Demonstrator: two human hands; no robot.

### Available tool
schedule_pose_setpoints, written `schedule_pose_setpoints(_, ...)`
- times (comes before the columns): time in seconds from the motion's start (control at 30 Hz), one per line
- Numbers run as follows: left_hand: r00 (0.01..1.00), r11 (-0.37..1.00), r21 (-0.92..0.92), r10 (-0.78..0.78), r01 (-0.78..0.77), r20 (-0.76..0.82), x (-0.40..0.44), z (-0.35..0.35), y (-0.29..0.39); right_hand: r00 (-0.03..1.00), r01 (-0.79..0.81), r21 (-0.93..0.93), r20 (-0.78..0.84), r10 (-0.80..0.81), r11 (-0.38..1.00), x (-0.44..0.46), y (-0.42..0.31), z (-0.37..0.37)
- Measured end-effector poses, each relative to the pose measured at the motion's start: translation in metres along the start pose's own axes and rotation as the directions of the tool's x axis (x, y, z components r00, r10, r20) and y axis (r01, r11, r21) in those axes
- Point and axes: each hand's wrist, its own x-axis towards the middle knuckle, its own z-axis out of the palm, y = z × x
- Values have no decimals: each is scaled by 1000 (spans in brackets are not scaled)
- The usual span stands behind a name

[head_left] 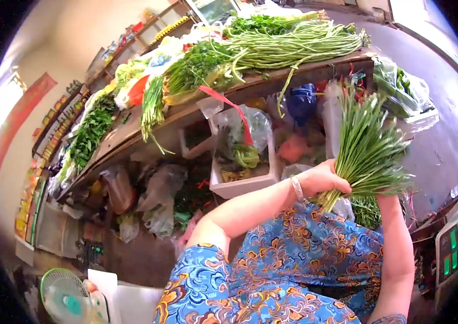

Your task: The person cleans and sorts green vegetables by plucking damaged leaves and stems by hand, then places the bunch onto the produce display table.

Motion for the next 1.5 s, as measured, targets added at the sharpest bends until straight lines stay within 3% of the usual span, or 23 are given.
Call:
schedule_pose_setpoints(0.13, 999, 978, 203, 39, -38, -1, -28, -21, 9, 1000, -18, -84, 7, 19, 996, 8, -4, -12)
schedule_pose_setpoints(0.23, 989, 964, 232, 142, -128, -48, -62, -38, 35, 985, -157, -410, 5, 175, 898, 17, -2, -44)
schedule_pose_setpoints(0.27, 989, 952, 292, 120, -89, -92, -78, -41, 53, 975, -159, -627, 24, 223, 762, 19, 2, -54)
schedule_pose_setpoints(0.3, 979, 941, 306, 181, -146, -92, -89, -47, 63, 975, 78, -938, 143, 172, 338, -2, 5, -24)
schedule_pose_setpoints(0.33, 966, 926, 320, 241, -201, -92, -99, -54, 72, 959, 279, -939, 259, 118, -204, -24, 7, 11)
schedule_pose_setpoints(0.4, 954, 922, 305, 282, -239, -105, -122, -72, 95, 917, 329, -829, 166, 362, -453, -18, 13, 13)
schedule_pose_setpoints(0.47, 919, 840, 506, 338, -197, -204, -151, -93, 122, 886, 225, -906, 36, 463, -359, -27, 18, 45)
schedule_pose_setpoints(0.57, 805, 747, 661, 429, -63, -409, -201, -111, 169, 873, 286, -902, 106, 476, -324, -15, 33, 37)
schedule_pose_setpoints(0.7, 523, 688, 715, 566, 126, -637, -262, -155, 227, 871, 315, -877, 114, 478, -364, -3, 49, 35)
schedule_pose_setpoints(0.77, 329, 611, 753, 679, 243, -657, -282, -168, 250, 861, 282, -889, 68, 503, -362, -1, 57, 36)
schedule_pose_setpoints(0.8, 321, 552, 825, 765, 120, -558, -291, -194, 258, 862, 279, -889, 66, 503, -362, 1, 60, 37)
schedule_pose_setpoints(0.87, 194, 546, 833, 811, 85, -552, -307, -241, 273, 834, 252, -880, -13, 551, -402, 2, 68, 41)
schedule_pose_setpoints(0.9, 198, 543, 836, 813, 86, -548, -313, -262, 276, 828, 266, -882, 3, 560, -389, 5, 72, 32)
schedule_pose_setpoints(0.97, -29, 448, 860, 890, 245, -456, -320, -309, 275, 835, 305, -874, 55, 548, -377, 9, 80, 12)
schedule_pose_setpoints(1.0, -49, 368, 809, 919, 458, -390, -328, -344, 270, 839, 345, -862, 105, 534, -372, 10, 84, 7)
schedule_pose_setpoints(1.03, -71, 453, 542, 809, 708, -583, -329, -351, 264, 849, 318, -867, 80, 522, -384, 9, 85, 10)
schedule_pose_setpoints(1.1, 116, 271, 477, 762, 836, -637, -328, -372, 234, 850, 266, -866, 4, 527, -422, 7, 84, 28)
schedule_pose_setpoints(1.17, 135, 182, 329, 657, 926, -742, -342, -446, 196, 835, 258, -837, -58, 547, -483, 5, 84, 42)
schedule_pose_setpoints(1.27, 84, 295, 386, 690, 874, -719, -335, -431, 177, 827, 307, -828, -12, 562, -469, 9, 86, 28)
schedule_pose_setpoints(1.33, 167, 265, 373, 571, 889, -804, -339, -431, 189, 808, 311, -827, -30, 589, -468, 13, 88, 16)
schedule_pose_setpoints(1.4, 95, 379, 401, 617, 834, -781, -341, -441, 187, 801, 347, -816, 2, 599, -462, 16, 95, 11)
schedule_pose_setpoints(1.47, 51, 600, 499, 607, 625, -793, -342, -432, 184, 788, 337, -817, -27, 615, -467, 17, 99, 13)
schedule_pose_setpoints(1.5, -6, 579, 437, 607, 688, -794, -345, -432, 185, 790, 362, -808, 1, 613, -465, 17, 101, 12)
